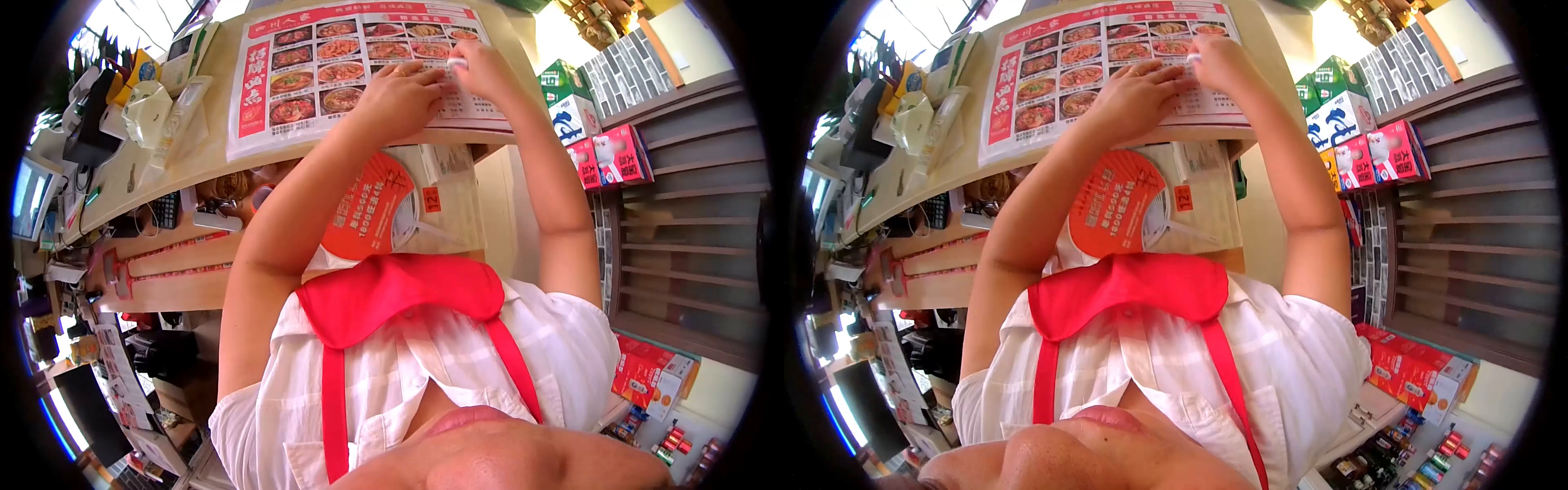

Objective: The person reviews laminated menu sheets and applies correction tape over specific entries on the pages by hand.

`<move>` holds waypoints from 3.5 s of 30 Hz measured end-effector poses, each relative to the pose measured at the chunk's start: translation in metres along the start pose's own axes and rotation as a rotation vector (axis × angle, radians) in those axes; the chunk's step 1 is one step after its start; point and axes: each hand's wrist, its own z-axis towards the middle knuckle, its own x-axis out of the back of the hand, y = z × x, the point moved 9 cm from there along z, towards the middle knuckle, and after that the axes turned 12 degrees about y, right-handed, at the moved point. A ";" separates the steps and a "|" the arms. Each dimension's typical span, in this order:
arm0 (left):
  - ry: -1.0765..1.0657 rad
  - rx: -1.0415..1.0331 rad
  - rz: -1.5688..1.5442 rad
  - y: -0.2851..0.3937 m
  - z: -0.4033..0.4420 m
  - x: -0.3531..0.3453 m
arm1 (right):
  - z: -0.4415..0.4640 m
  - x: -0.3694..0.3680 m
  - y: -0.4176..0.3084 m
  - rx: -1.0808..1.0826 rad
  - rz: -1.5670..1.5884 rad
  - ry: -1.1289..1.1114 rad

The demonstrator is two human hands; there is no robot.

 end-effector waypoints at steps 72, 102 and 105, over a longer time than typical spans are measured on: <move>-0.005 0.136 -0.114 -0.030 -0.011 0.035 | -0.016 -0.013 0.039 -0.369 0.806 0.265; -0.012 0.080 0.086 -0.039 -0.043 0.041 | 0.022 -0.026 -0.067 0.062 0.054 -0.074; -0.010 0.096 0.088 -0.041 -0.043 0.043 | 0.021 -0.027 -0.071 0.152 -0.001 0.027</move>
